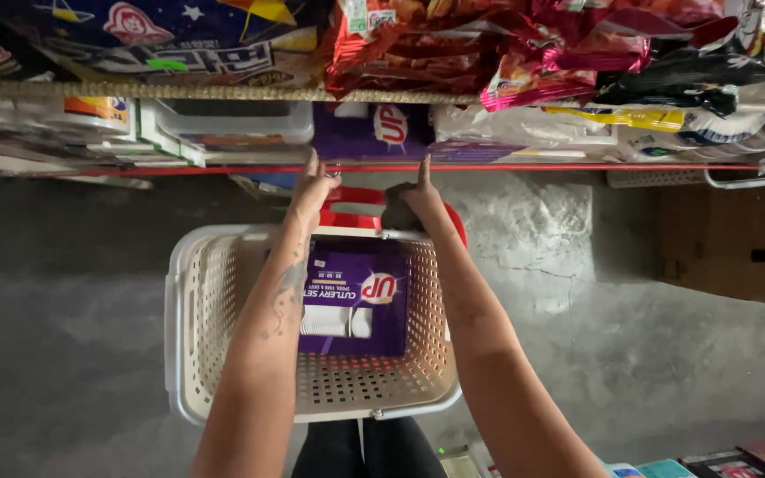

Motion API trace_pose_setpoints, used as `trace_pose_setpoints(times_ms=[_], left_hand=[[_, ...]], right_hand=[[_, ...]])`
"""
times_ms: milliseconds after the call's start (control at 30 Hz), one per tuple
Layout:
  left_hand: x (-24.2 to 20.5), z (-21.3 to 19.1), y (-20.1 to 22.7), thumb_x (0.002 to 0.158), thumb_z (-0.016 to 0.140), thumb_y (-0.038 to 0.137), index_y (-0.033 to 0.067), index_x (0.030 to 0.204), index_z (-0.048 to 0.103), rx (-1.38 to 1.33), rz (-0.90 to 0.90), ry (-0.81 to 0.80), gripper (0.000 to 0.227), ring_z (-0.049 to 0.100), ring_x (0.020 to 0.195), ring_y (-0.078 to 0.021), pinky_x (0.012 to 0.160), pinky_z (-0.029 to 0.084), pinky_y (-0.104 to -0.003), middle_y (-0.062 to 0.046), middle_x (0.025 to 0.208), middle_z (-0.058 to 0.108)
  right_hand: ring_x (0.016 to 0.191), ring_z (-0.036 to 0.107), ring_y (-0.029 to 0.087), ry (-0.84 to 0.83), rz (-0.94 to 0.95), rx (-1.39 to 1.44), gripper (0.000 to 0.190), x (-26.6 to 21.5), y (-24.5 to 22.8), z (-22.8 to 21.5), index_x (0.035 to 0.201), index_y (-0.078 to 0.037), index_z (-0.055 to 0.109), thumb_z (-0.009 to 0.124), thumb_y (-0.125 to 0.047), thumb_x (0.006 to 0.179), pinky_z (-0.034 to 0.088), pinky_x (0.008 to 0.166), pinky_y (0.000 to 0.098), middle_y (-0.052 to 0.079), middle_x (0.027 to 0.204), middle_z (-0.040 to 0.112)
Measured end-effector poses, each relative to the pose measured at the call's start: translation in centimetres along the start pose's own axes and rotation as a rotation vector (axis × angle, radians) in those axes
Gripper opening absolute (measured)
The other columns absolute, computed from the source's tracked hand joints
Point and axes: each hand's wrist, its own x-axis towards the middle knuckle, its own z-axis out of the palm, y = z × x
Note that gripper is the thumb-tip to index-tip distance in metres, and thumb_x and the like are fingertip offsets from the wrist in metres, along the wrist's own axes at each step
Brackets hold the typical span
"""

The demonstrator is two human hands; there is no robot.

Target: Wiping dust off boxes of cutlery sets using a cloth in a grocery store aisle.

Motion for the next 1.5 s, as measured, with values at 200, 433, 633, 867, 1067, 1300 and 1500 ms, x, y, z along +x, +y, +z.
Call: trace_pose_setpoints(times_ms=[200,433,633,867,1067,1300,1500], left_hand=[[0.6,0.5,1.1,0.092,0.057,-0.01,0.0062,0.164,0.007,-0.058,0.0,-0.026,0.089,0.011,0.156,-0.0351,0.127,0.023,-0.044,-0.022,0.17,-0.005],[1.9,0.1,-0.6,0.095,0.059,-0.006,0.0102,0.165,0.006,0.011,0.023,-0.017,0.089,0.009,0.156,-0.036,0.128,0.017,-0.045,-0.018,0.17,-0.005],[-5.8,2.5,6.7,0.101,0.063,0.016,0.015,0.156,0.037,0.339,0.439,0.048,0.061,0.034,0.144,-0.0376,0.118,0.031,-0.054,-0.016,0.156,0.037],[-19.5,-4.9,-4.2,0.085,0.071,0.024,0.032,0.098,0.077,0.687,0.648,0.02,0.016,0.075,0.076,-0.0111,0.068,0.059,-0.024,0.014,0.086,0.078],[-15.9,-14.8,-16.6,0.103,0.055,0.041,0.0106,0.141,0.049,1.149,0.007,0.549,0.05,0.049,0.126,-0.0405,0.103,0.044,-0.054,-0.022,0.139,0.049],[-17.2,-15.6,-13.5,0.091,0.02,0.095,0.0066,0.131,0.066,0.765,-0.501,0.173,0.108,0.055,0.132,-0.0402,0.114,0.031,-0.057,-0.023,0.133,0.064],[-23.1,-11.8,-4.7,0.083,0.059,0.089,-0.0043,0.156,0.031,0.447,-0.451,0.148,0.122,0.028,0.149,-0.0444,0.125,0.019,-0.052,-0.033,0.157,0.032]], right_hand=[[0.125,0.058,0.053,-0.036,0.026,0.036,0.105,-3.9,-6.5,-2.9,0.163,-0.028,-0.005,0.067,-0.02,0.087,0.047,0.107,0.0621,0.041,0.123,0.063],[0.133,0.055,0.045,-0.072,0.083,0.01,0.105,-2.4,-5.4,-2.8,0.163,-0.038,-0.001,0.067,-0.029,0.083,0.044,0.115,0.0549,0.033,0.132,0.062],[0.114,0.064,0.045,0.382,-0.256,-0.008,0.067,-7.8,-9.1,-5.9,0.145,-0.027,0.047,0.068,-0.015,0.083,0.051,0.099,0.0584,0.022,0.114,0.069],[0.111,0.061,0.035,0.468,-0.565,0.09,0.046,-27.0,-7.5,-1.8,0.12,-0.01,0.065,0.069,-0.001,0.076,0.051,0.099,0.0465,0.011,0.112,0.058],[0.145,0.03,0.058,0.146,0.493,0.224,0.102,-24.7,1.0,8.3,0.164,-0.017,0.012,0.06,-0.072,0.092,0.025,0.121,0.0647,0.042,0.16,0.017],[0.133,0.051,0.05,0.159,0.658,0.533,0.115,-22.8,5.7,8.3,0.162,-0.019,0.032,0.079,-0.08,0.075,0.064,0.079,0.0506,0.029,0.158,0.036],[0.136,0.054,0.035,0.319,0.522,0.699,0.09,-23.7,6.2,8.0,0.154,-0.017,0.048,0.088,-0.053,0.082,0.046,0.111,0.0493,0.019,0.147,0.055]])
